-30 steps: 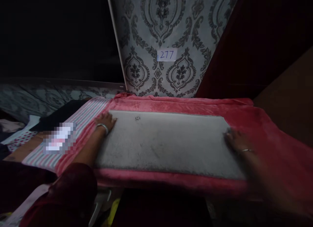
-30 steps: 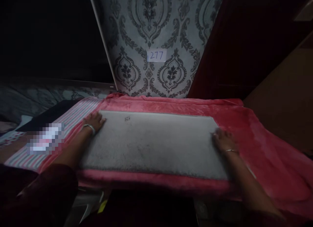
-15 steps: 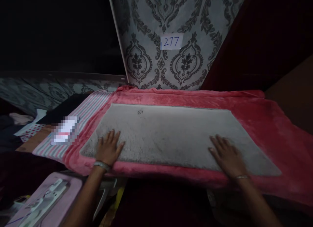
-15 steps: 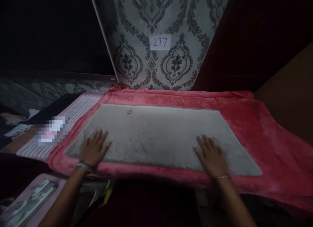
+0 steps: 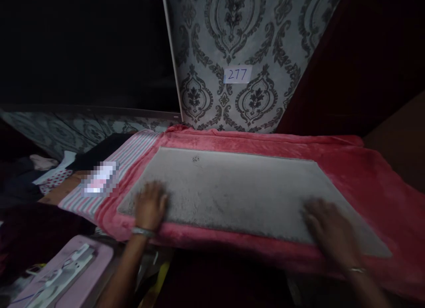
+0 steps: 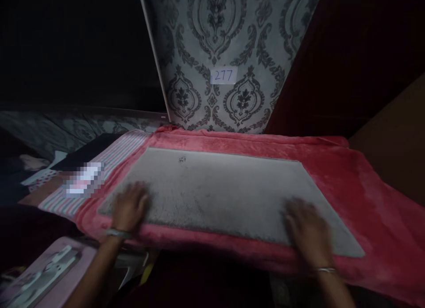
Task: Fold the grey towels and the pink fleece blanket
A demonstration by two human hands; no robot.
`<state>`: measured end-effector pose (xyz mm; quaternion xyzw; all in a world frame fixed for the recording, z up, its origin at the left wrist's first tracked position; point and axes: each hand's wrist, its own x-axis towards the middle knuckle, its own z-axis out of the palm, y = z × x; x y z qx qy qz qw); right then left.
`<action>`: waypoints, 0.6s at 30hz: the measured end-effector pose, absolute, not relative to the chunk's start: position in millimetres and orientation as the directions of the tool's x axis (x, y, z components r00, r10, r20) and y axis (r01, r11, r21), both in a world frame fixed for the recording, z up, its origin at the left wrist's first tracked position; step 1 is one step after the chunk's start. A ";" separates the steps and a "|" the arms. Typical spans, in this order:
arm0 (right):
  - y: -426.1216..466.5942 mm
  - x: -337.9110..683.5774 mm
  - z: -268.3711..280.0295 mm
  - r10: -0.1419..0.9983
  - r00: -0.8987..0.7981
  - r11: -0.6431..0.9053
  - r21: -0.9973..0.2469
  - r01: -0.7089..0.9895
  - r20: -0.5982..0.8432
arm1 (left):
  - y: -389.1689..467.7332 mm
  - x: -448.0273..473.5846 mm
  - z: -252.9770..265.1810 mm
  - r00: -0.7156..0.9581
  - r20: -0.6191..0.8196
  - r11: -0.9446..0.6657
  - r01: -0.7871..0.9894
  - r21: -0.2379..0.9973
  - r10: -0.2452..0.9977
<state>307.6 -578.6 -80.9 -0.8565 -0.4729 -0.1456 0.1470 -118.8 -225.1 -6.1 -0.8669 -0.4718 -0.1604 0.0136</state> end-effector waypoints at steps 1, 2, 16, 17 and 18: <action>-552.6 280.6 -72.9 0.829 0.439 -0.409 -0.162 0.898 0.345 | -239.2 -106.5 -10.4 0.609 0.277 -0.659 0.738 0.148 0.744; -525.8 252.2 -64.0 0.896 0.336 -0.285 -0.203 0.937 0.290 | -253.5 -95.0 -15.1 0.721 0.272 -0.769 0.615 0.171 0.637; -288.5 190.1 -22.3 0.951 -0.307 0.300 -0.112 0.947 -0.046 | -303.6 -76.8 -66.8 0.727 0.454 -0.833 0.549 0.066 0.515; -276.6 207.2 -20.4 0.974 -0.222 0.219 -0.081 0.972 -0.042 | -303.6 -76.6 -67.7 0.725 0.463 -0.834 0.549 0.058 0.510; -265.9 223.6 -17.9 0.990 -0.132 0.129 -0.059 0.990 -0.041 | -303.5 -76.3 -68.3 0.724 0.469 -0.834 0.549 0.053 0.506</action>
